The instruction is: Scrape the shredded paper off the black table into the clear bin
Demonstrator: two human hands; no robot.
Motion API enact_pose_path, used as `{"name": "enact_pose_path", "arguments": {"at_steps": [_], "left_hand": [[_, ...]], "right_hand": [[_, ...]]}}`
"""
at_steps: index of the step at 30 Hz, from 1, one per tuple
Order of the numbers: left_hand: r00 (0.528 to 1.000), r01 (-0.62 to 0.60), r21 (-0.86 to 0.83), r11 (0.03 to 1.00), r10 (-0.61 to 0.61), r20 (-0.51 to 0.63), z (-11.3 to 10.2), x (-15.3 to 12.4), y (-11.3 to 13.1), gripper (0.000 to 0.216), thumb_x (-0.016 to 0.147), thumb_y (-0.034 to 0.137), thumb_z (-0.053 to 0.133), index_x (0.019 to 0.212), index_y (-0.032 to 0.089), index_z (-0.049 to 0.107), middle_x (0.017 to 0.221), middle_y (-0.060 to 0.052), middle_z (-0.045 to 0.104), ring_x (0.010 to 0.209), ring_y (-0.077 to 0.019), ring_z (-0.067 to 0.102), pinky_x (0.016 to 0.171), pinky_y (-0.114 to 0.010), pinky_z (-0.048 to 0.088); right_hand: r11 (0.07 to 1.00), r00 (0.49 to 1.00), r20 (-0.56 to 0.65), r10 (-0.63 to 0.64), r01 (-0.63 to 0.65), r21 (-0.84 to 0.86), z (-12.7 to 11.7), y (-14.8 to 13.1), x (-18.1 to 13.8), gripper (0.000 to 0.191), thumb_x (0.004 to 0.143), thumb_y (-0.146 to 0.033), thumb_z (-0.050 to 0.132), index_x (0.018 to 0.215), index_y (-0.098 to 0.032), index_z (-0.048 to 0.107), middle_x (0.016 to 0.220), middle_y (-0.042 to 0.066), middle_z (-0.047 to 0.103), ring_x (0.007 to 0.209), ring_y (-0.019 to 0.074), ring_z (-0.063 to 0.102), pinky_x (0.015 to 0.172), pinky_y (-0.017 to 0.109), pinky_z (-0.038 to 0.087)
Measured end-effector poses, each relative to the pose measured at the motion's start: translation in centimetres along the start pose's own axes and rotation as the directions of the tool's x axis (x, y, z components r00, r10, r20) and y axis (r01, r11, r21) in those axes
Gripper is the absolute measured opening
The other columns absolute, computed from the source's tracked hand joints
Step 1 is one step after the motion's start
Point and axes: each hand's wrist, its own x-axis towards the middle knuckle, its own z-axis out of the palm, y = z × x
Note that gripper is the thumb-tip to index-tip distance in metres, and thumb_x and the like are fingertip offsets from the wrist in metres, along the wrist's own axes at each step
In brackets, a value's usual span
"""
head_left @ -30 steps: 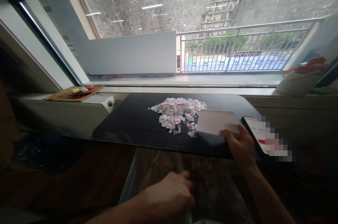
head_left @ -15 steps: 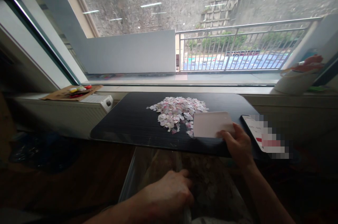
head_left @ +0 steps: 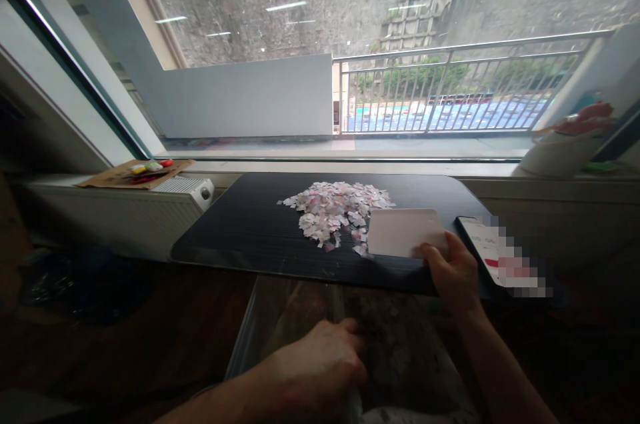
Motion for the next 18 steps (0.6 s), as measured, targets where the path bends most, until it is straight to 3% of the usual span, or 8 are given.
{"name": "enact_pose_path", "arguments": {"at_steps": [10, 18], "left_hand": [[1.000, 0.012, 0.027, 1.000, -0.012, -0.011, 0.0, 0.1, 0.2, 0.010, 0.079, 0.022, 0.066, 0.071, 0.018, 0.062, 0.081, -0.005, 0.063, 0.088, -0.0231, 0.055, 0.050, -0.030, 0.022], [0.998, -0.063, 0.079, 0.995, 0.062, 0.008, -0.3, 1.0, 1.7, 0.009, 0.084, 0.019, 0.063, 0.076, 0.018, 0.068, 0.081, -0.005, 0.066, 0.086, -0.0228, 0.056, 0.045, -0.032, 0.023]], "right_hand": [[1.000, 0.999, 0.041, 0.022, -0.023, 0.019, -0.2, 0.6, 0.2, 0.027, 0.064, -0.038, 0.066, 0.085, -0.023, 0.070, 0.069, -0.001, 0.068, 0.064, 0.0200, 0.060, 0.063, 0.032, 0.048], [1.000, 0.996, 0.087, 0.005, -0.006, 0.010, 0.1, -0.3, -0.1, 0.028, 0.062, -0.040, 0.066, 0.083, -0.022, 0.069, 0.064, -0.002, 0.065, 0.060, 0.0187, 0.058, 0.058, 0.031, 0.048]]}}
